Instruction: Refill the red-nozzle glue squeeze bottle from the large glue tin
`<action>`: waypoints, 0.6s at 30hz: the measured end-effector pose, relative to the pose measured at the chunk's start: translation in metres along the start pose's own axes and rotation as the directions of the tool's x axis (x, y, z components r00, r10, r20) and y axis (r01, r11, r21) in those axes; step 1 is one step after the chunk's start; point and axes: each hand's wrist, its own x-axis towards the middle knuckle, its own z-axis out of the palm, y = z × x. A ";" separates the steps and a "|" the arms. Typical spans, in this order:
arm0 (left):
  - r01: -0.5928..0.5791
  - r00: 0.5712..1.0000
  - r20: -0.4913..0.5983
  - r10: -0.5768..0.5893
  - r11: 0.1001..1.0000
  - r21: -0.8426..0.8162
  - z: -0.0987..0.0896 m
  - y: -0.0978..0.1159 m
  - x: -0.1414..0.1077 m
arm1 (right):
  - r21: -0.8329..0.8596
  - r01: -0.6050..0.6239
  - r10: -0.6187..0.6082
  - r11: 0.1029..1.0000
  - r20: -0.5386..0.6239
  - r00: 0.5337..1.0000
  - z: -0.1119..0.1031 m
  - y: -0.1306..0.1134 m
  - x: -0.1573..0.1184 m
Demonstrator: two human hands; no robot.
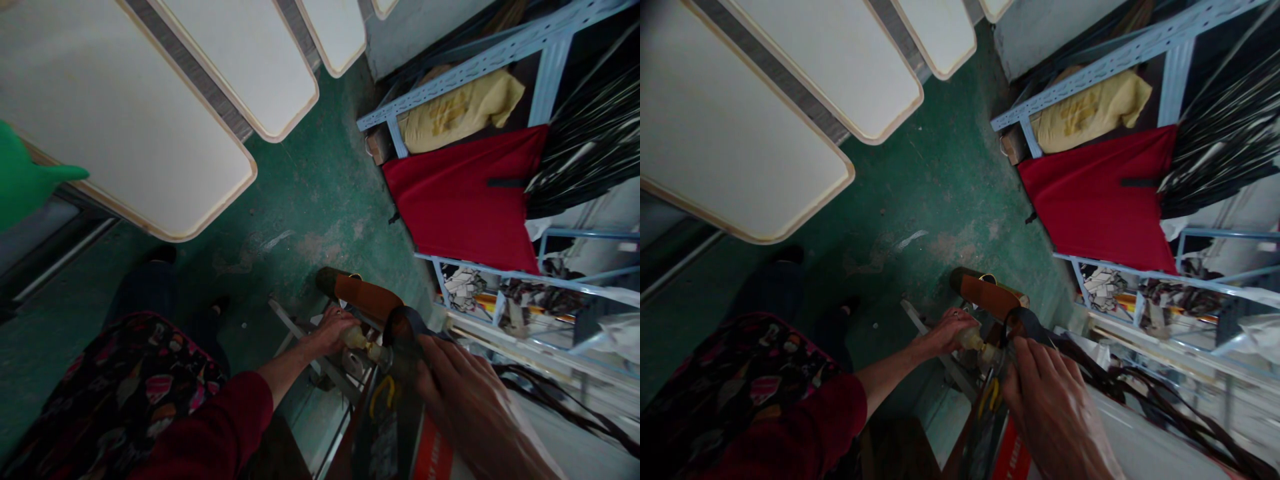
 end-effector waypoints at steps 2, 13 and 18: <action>-0.015 1.000 -0.008 0.015 1.000 0.006 0.001 -0.001 0.000 | -0.004 0.008 -0.008 1.000 0.011 1.000 0.000 0.001 -0.001; -0.045 0.998 -0.048 0.046 0.999 0.015 0.007 -0.005 0.002 | -0.040 0.052 -0.052 0.998 -0.013 0.999 -0.004 0.001 -0.001; -0.044 0.998 -0.052 0.044 0.999 -0.001 0.008 -0.006 0.002 | -0.044 0.058 -0.059 0.997 -0.023 0.998 -0.004 0.000 0.000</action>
